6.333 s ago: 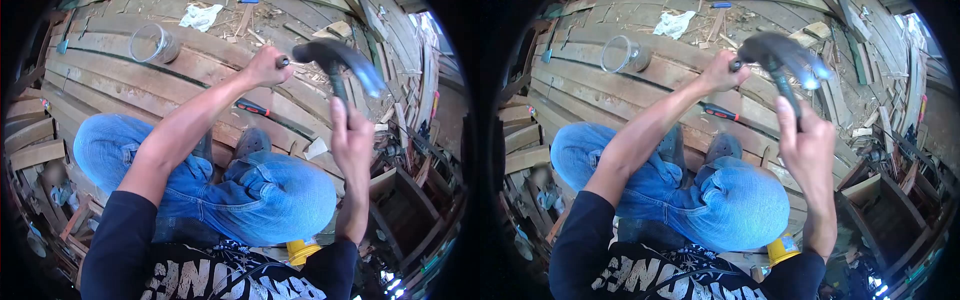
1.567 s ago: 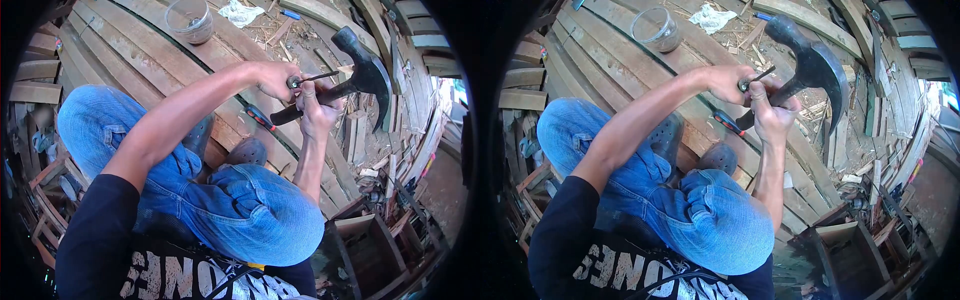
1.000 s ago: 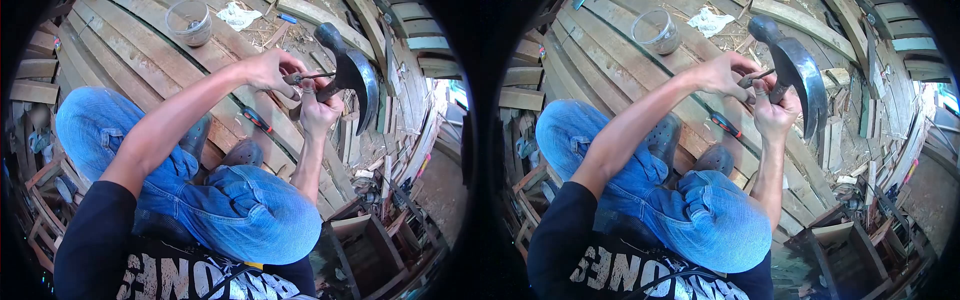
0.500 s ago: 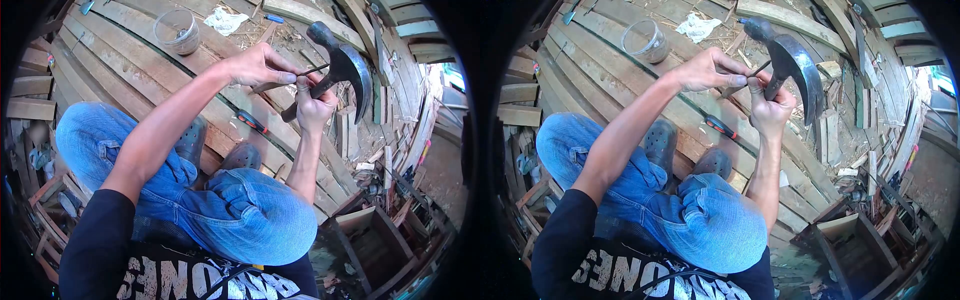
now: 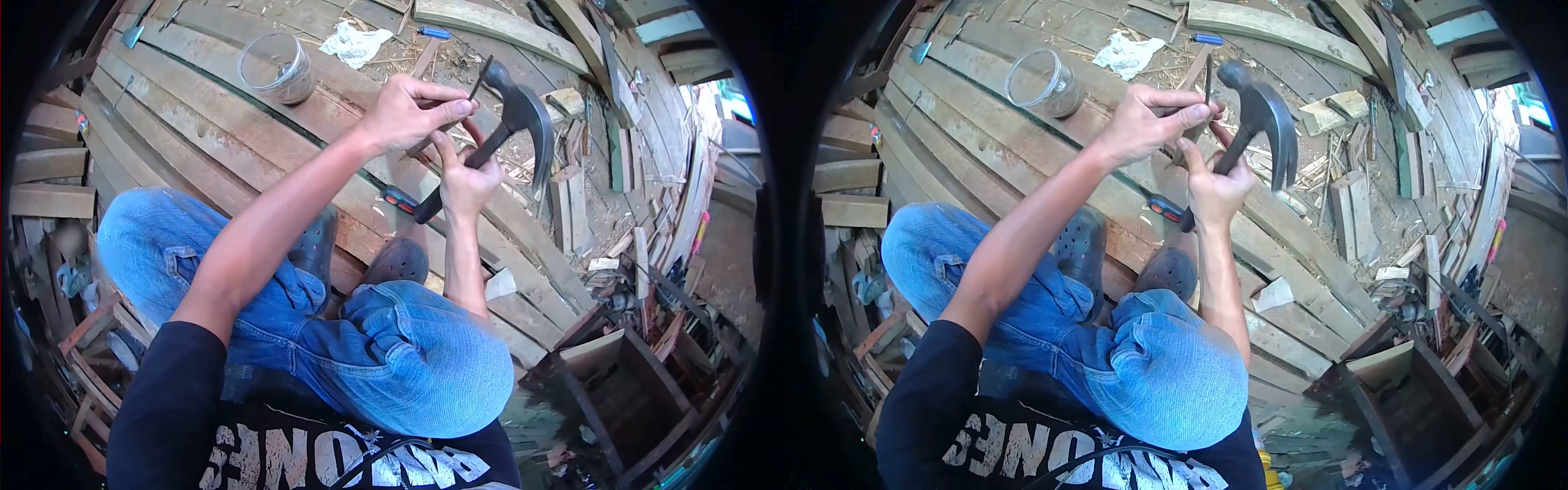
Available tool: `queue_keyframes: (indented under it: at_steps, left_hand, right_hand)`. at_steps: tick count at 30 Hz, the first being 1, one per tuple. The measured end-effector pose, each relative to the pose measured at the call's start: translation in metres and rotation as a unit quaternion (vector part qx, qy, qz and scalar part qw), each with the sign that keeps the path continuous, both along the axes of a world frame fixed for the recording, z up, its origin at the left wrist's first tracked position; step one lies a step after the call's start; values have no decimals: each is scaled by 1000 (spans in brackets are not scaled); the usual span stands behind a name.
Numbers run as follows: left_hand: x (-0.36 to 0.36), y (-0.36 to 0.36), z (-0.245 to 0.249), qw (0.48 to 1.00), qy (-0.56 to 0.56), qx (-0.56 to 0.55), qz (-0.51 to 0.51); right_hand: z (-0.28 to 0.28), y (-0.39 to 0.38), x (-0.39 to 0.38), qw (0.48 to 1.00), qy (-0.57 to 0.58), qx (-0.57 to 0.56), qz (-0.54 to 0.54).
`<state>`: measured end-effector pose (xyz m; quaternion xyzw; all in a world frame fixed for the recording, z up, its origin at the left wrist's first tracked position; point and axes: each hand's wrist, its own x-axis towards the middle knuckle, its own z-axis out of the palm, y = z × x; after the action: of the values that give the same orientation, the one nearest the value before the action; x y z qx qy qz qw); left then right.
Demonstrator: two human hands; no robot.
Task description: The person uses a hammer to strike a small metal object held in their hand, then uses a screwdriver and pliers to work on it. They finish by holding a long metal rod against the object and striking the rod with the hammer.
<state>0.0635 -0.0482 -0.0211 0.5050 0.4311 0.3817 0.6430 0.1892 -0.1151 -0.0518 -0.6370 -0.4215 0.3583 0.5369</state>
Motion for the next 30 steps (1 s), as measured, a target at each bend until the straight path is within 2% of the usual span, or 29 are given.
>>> queue_keyframes:
  at_steps: [1, 3, 8, 10, 11, 14, 15, 17, 22, 30]
  left_hand:
    - [3, -3, -1, 1000, 4, 0, -6]
    - [8, -7, -3, 995, -5, 97, 21]
    - [0, 3, -5, 994, -10, 109, -21]
    - [-2, 6, 0, 974, 69, 215, -12]
    - [-4, 7, 1, 974, 74, 211, -17]
    - [-7, 15, 8, 945, 134, 297, -27]
    - [-7, 15, 10, 945, 135, 296, -29]
    - [-5, 14, 14, 975, 89, 204, -14]
    - [-3, 16, 17, 971, 105, 215, -18]
    - [-7, 15, 27, 985, 65, 143, -68]
  right_hand:
    - [-4, 4, -2, 1000, 5, -7, -5]
    - [-7, 9, -5, 999, 43, 0, -26]
    - [-1, 13, -3, 995, 89, -35, -3]
    - [8, 15, 0, 995, 83, -47, 28]
    - [7, 14, 2, 995, 88, -50, 24]
    - [4, 19, 7, 995, 58, -65, 55]
    - [5, 19, 7, 995, 60, -66, 54]
    - [6, 20, 6, 995, 50, -62, 57]
    - [13, 21, 6, 992, 81, -67, 66]
    - [25, 22, 13, 988, 81, -95, 85]
